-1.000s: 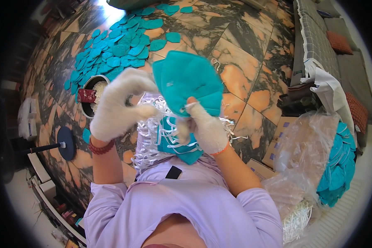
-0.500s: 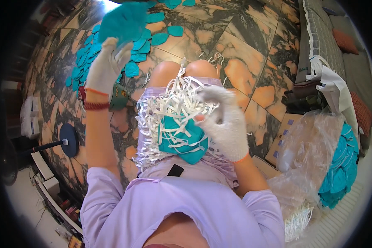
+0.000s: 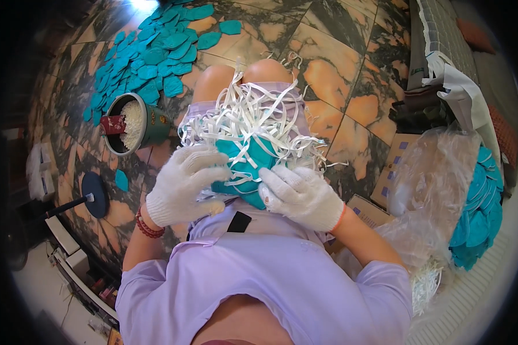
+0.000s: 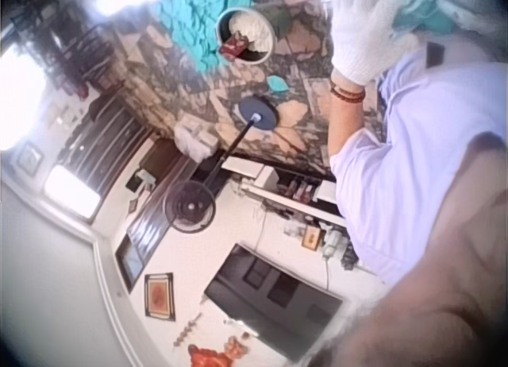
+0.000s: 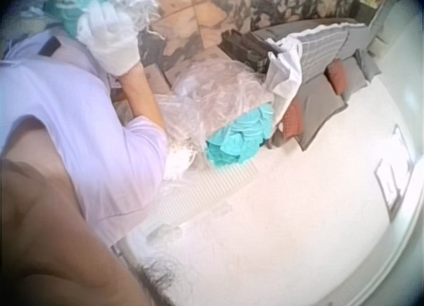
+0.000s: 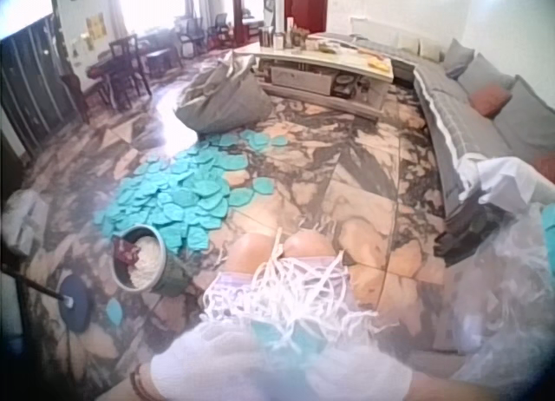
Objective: The person threads white elastic strips through blue fabric mask components by hand while sitting on a tiled floor.
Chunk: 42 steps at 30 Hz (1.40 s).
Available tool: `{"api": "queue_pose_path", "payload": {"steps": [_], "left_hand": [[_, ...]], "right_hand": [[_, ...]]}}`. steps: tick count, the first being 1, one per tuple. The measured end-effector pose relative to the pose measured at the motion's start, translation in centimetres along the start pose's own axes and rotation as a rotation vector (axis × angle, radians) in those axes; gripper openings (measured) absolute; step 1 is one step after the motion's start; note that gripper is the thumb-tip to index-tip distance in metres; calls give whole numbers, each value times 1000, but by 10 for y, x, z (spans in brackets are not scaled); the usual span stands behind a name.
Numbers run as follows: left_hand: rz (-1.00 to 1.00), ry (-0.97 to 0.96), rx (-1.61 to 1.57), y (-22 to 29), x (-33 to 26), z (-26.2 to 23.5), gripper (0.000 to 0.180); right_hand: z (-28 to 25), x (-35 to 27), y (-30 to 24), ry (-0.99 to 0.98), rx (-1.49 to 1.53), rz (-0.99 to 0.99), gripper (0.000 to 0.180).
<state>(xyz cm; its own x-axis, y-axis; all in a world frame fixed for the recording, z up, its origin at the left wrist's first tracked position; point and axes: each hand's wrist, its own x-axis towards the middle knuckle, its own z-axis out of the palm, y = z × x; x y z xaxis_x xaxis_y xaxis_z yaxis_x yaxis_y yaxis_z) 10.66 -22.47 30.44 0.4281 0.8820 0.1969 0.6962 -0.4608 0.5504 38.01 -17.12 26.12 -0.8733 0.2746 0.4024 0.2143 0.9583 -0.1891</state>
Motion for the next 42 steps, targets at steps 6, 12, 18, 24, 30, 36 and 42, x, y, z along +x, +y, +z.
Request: {"api": "queue_pose_path", "payload": {"steps": [6, 12, 18, 24, 30, 36, 42], "left_hand": [[-167, 31, 15, -9, -9, 21, 63], [-367, 462, -537, -15, 4, 19, 58], [-210, 629, -331, -42, 17, 24, 44], [-343, 540, -346, -43, 28, 21, 22], [-237, 642, -372, -36, 26, 6, 17], [-188, 517, -623, -26, 28, 6, 26], [-144, 501, -547, -11, 30, 12, 38]], "right_hand": [[1, 16, -3, 183, 32, 98, 29], [-18, 32, 4, 381, 168, 150, 42], [-14, 48, 2, 441, 209, 360, 55], [-20, 46, 10, 374, 400, 448, 33], [-62, 70, 4, 330, 348, 290, 24], [-43, 82, 15, 240, 367, 287, 20], [-40, 84, 7, 384, 660, 588, 13]]}}
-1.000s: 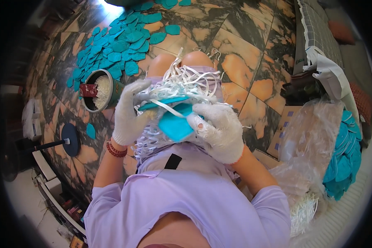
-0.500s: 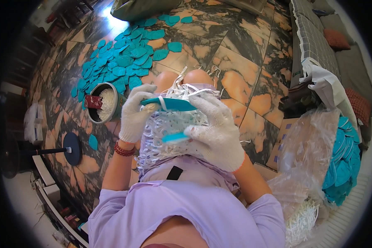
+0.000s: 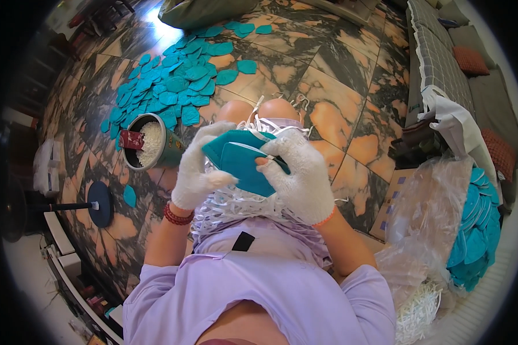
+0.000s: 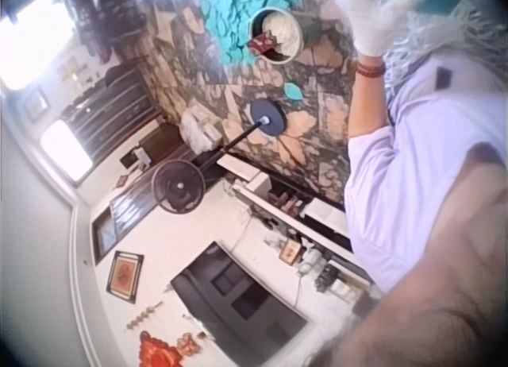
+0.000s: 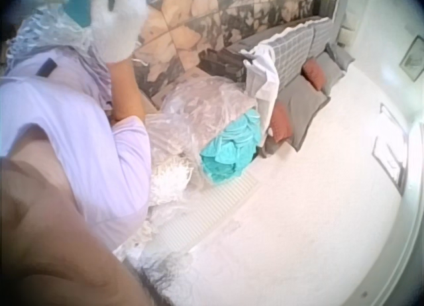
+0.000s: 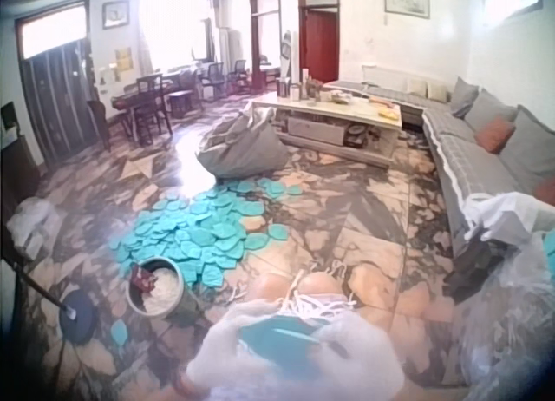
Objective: The person threads white elastic strips through blue fabric mask components by hand while sitting on a tiled floor.
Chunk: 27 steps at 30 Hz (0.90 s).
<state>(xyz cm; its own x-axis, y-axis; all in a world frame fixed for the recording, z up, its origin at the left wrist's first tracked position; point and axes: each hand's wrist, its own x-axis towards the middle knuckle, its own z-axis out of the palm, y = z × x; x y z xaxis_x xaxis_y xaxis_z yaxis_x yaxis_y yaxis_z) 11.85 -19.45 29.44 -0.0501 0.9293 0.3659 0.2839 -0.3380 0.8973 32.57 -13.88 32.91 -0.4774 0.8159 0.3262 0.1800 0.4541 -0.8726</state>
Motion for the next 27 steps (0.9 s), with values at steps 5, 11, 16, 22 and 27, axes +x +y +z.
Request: {"api": "queue_pose_path", "payload": {"steps": [5, 11, 16, 22, 27], "left_hand": [[-207, -2, -122, 6, -3, 4, 35], [-137, 8, -65, 4, 5, -8, 27], [-208, 265, -328, 6, 2, 4, 30], [-280, 391, -340, -15, -13, 1, 30], [-380, 473, -862, -38, -15, 40, 35]], "right_hand": [[-2, -2, 1, -113, -9, 188, 11], [5, -7, 11, -64, -42, 24, 17], [-3, -6, 14, -88, -104, -16, 23], [-7, -11, 16, 127, 685, 151, 23], [23, -7, 14, 484, 791, 430, 17]]}}
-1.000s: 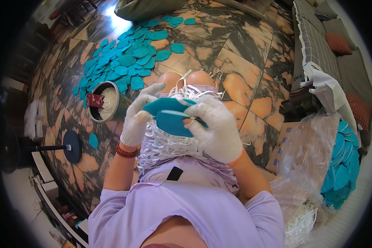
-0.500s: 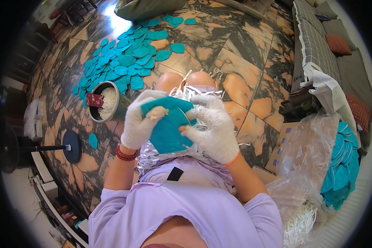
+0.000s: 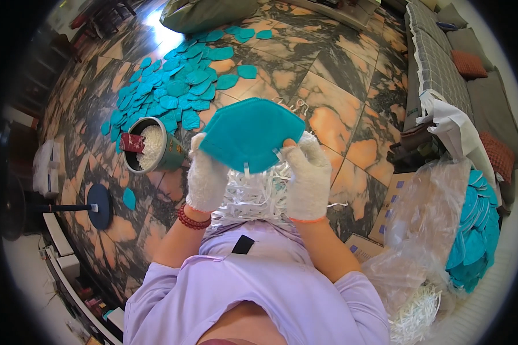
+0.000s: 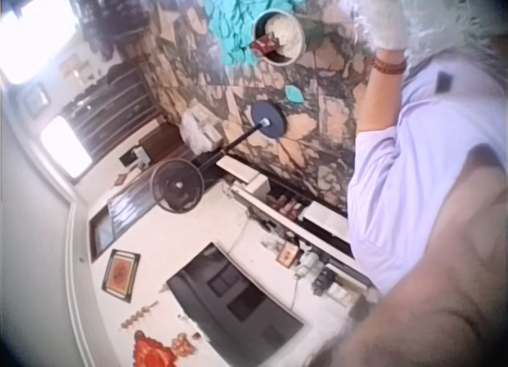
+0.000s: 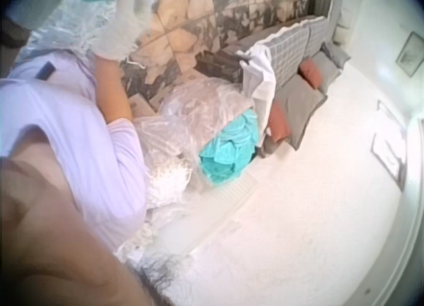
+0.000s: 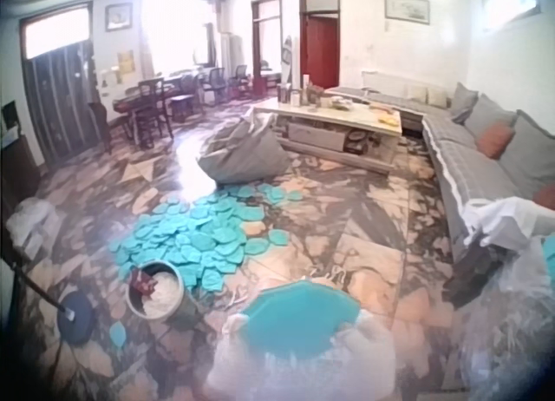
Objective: The person threads white elastic strips through blue fabric mask components by hand while sitting on a tiled floor.
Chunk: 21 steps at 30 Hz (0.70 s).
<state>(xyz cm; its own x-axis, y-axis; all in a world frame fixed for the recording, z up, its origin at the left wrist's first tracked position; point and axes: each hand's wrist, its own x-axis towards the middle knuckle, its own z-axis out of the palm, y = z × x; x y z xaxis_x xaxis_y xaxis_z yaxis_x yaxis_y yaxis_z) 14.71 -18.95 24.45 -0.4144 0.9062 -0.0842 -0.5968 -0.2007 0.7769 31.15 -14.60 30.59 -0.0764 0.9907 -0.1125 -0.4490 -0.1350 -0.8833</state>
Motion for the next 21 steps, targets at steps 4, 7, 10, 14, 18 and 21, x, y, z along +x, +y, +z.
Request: {"api": "queue_pose_path", "payload": {"steps": [4, 7, 10, 14, 18, 21], "left_hand": [[-125, -128, -191, 9, -12, 29, 34], [-53, -123, 470, 16, -21, 36, 22], [48, -91, 375, 20, -13, 27, 23], [124, -84, 236, 32, -14, 44, 15], [5, -319, 477, 37, -7, 41, 19], [-198, -440, 703, 50, -4, 41, 25]], "right_hand": [[3, 4, 8, 69, -68, -70, 13], [4, 5, 8, 25, -164, -58, 16], [5, 7, -1, -26, -88, -277, 34], [0, 5, -8, -263, 74, -161, 54], [4, 14, -6, -244, -132, -45, 32], [6, 18, -5, -38, -156, -112, 13]]}}
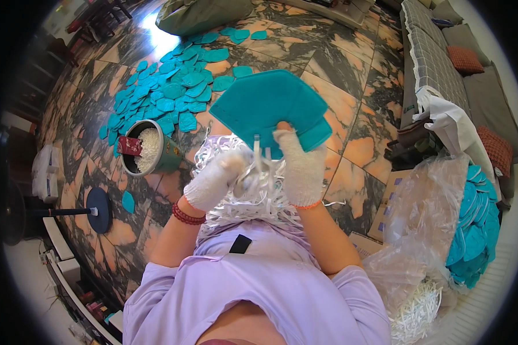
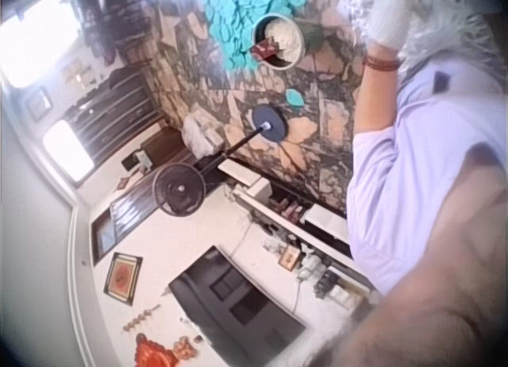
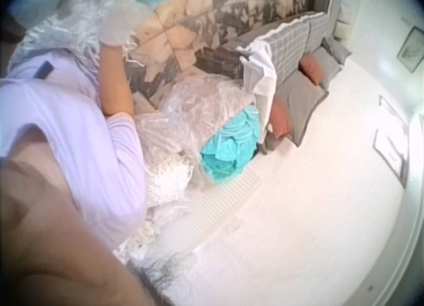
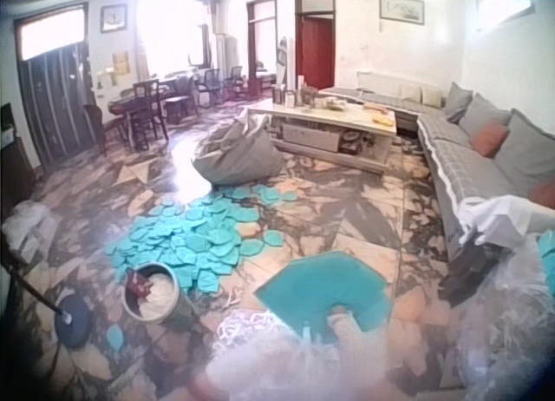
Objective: The person threads white elastic strips through blue fabric mask components by hand while sitting on a tiled floor.
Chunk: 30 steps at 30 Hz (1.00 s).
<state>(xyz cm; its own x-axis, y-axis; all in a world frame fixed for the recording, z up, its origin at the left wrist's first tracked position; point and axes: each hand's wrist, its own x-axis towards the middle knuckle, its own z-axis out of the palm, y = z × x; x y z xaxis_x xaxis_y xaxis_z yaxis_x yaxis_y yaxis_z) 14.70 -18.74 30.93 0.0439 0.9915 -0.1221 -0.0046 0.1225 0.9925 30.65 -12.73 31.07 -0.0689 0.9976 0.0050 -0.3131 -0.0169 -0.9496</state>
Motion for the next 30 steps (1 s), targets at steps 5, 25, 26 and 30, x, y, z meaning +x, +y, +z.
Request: {"api": "queue_pose_path", "payload": {"steps": [5, 25, 26, 30], "left_hand": [[-150, -122, 89, -10, 2, 4, 27], [529, 130, 770, -11, 8, -10, 19], [432, 151, 514, -24, 6, -8, 20], [731, 224, 833, -26, 4, -9, 27]], "right_hand": [[0, -2, 12, 65, 107, 96, 12], [-5, 8, 5, -356, -59, 268, 17], [-4, 9, 6, -297, -54, 224, 18], [-20, 12, 18, -427, 42, 340, 29]]}}
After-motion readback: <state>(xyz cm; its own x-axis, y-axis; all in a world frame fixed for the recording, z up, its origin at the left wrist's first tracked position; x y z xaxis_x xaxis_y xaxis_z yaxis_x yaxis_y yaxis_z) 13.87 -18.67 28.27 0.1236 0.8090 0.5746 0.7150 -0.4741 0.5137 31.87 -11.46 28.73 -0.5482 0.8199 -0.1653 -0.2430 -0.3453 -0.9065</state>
